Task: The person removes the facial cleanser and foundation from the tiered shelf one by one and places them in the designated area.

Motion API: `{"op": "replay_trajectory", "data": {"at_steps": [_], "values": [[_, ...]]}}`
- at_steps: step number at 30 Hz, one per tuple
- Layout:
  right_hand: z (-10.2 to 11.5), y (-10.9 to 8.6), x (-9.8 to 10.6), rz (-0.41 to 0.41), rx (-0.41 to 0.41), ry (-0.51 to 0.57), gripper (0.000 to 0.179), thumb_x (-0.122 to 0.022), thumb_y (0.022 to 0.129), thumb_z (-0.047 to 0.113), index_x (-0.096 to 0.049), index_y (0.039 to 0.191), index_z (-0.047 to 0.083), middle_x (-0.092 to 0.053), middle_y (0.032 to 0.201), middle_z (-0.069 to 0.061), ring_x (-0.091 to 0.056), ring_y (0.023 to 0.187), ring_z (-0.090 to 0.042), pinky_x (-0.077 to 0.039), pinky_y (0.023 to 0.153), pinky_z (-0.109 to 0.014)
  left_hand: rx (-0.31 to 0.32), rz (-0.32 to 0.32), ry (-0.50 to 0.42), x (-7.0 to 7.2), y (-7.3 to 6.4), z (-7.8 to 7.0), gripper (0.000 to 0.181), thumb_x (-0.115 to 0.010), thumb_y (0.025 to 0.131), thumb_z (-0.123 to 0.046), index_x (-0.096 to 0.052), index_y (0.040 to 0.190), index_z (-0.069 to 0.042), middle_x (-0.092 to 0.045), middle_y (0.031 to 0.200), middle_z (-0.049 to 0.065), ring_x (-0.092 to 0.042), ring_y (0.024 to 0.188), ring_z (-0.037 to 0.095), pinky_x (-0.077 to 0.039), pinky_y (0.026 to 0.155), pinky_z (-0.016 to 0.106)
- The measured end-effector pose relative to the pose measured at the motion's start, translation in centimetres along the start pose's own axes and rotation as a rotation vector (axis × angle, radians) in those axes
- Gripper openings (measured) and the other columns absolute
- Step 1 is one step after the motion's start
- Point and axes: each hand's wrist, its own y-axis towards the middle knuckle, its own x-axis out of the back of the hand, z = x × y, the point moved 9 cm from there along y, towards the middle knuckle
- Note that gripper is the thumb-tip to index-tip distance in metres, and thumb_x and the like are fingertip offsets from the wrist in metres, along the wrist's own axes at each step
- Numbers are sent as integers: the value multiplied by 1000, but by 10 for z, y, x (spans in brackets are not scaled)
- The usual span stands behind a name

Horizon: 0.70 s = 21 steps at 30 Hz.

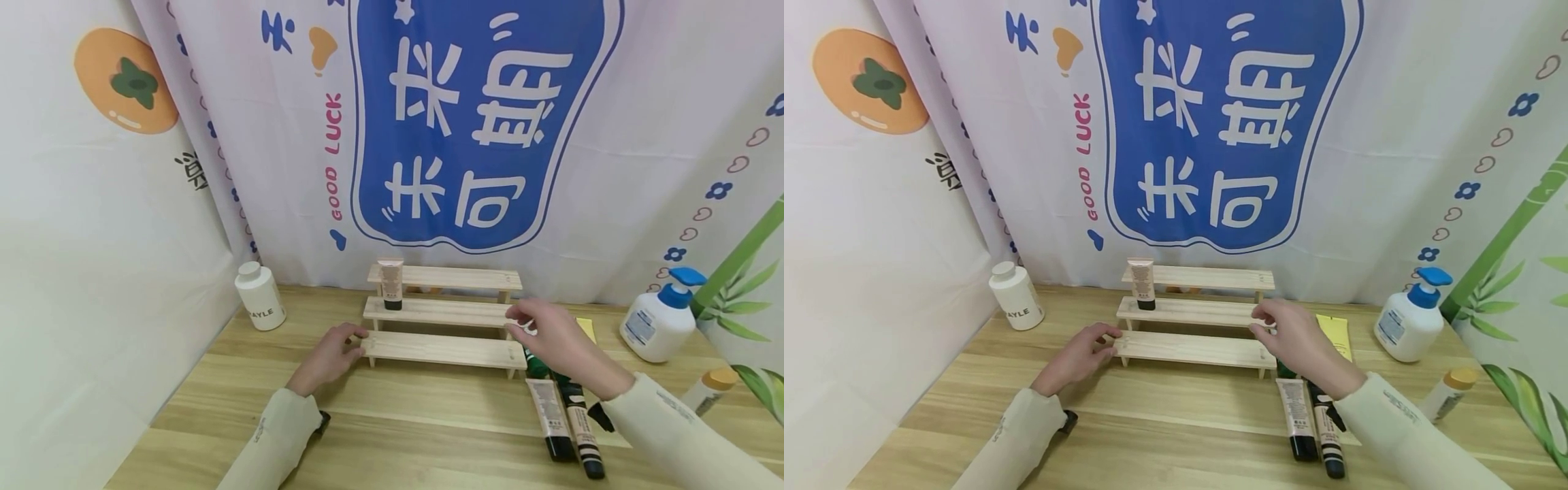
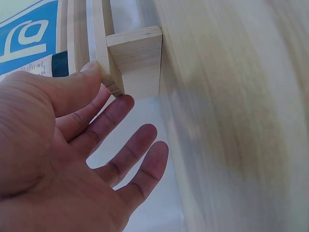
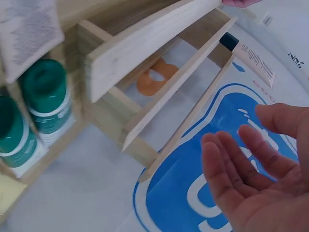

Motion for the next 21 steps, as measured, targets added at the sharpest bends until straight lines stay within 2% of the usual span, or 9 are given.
{"op": "replay_trajectory", "data": {"at_steps": [4,11,16,21], "values": [[13,11,-4,-14,59,17,7,-71,86,14,-66,92,15,-61,89,5,-60,83,-16,-52,71,-36,-10,-4,6,0,-1,-2,27,-64,91,-11,-61,119,-12,-56,122,6,-53,111,30,-46,90,45],[32,30,-9,-73,138,-10,13,-73,84,15,-67,96,14,-64,92,3,-60,83,-16,-52,71,-34,-6,-3,-2,0,-1,-1,27,-64,92,-11,-61,118,-12,-56,122,5,-53,110,29,-46,90,44],[47,48,-14,-101,168,11,14,-74,83,13,-69,95,13,-66,96,-1,-58,89,-19,-50,77,-38,-2,-3,-3,1,-1,-1,28,-63,92,-11,-61,119,-12,-56,122,5,-52,111,29,-47,89,44],[61,68,-20,-126,187,77,26,-74,82,10,-67,107,8,-66,107,-5,-58,101,-23,-48,85,-42,-2,1,-8,0,-1,-1,28,-63,92,-10,-61,119,-12,-56,122,6,-52,111,30,-46,89,45]]}}
